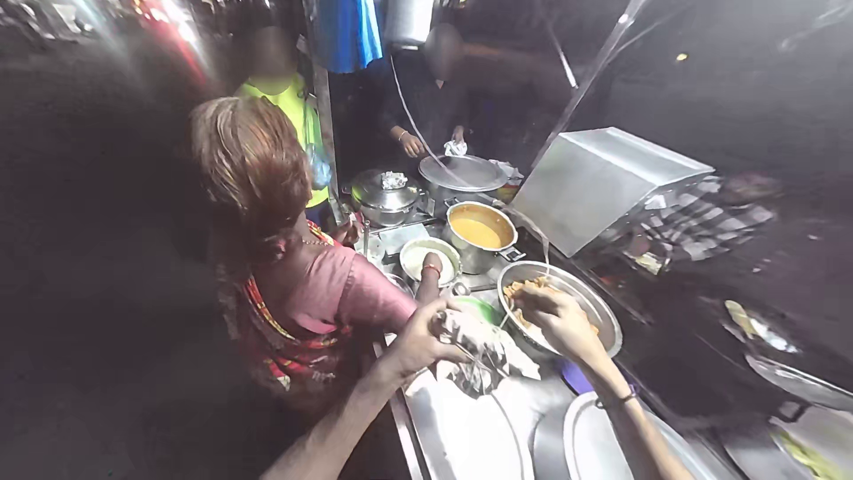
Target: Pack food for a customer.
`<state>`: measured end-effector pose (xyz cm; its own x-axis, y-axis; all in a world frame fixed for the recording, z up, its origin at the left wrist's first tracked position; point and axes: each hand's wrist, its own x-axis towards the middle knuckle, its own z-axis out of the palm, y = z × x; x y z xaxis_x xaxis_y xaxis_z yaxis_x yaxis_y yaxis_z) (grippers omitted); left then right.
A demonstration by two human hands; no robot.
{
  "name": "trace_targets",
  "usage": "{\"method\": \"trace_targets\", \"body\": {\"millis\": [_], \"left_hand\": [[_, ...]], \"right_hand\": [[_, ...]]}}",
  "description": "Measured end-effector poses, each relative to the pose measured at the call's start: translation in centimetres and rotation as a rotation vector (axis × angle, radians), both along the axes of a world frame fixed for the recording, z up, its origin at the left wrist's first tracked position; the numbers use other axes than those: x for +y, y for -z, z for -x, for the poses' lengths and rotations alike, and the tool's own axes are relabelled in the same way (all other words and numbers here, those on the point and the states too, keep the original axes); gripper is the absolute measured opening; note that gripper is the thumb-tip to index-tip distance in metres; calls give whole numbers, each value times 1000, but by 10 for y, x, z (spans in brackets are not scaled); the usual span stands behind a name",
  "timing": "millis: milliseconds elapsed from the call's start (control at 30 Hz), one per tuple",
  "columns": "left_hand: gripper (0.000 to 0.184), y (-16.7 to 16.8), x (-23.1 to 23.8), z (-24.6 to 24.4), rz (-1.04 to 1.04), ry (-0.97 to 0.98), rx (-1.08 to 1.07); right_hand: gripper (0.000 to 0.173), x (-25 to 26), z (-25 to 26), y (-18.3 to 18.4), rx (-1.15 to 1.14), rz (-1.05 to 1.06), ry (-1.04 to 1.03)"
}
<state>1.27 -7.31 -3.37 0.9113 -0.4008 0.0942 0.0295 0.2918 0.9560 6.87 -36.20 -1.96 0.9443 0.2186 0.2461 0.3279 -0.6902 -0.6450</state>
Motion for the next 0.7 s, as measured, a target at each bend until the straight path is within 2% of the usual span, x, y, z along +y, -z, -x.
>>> {"method": "trace_targets", "body": {"millis": [67,133,167,233,333,467,533,600,700], "left_hand": [[61,8,-12,-6,-170,-39,-14],[59,15,-25,-7,-151,-162,147],[57,17,-30,-9,-114,-223,201],[57,20,-35,-14,-41,-328,267],[52,23,-28,-17,113,-359,338],[30,20,-22,-14,325,-255,486],[18,21,-20,-10,422,-220,547],[16,22,-23,-7,459,-228,574],[30,20,-36,-3,425,-279,607]], "right_hand": [[17,42,17,-34,-65,337,20],[15,80,47,-49,-211,597,68],[13,91,58,-49,-292,655,92],[10,98,74,-38,-400,612,94],[15,97,90,-11,-458,473,1],[22,88,104,23,-469,319,-52],[22,83,107,28,-479,324,-49],[21,82,107,30,-524,368,-77],[21,83,109,32,-612,390,-170]]}}
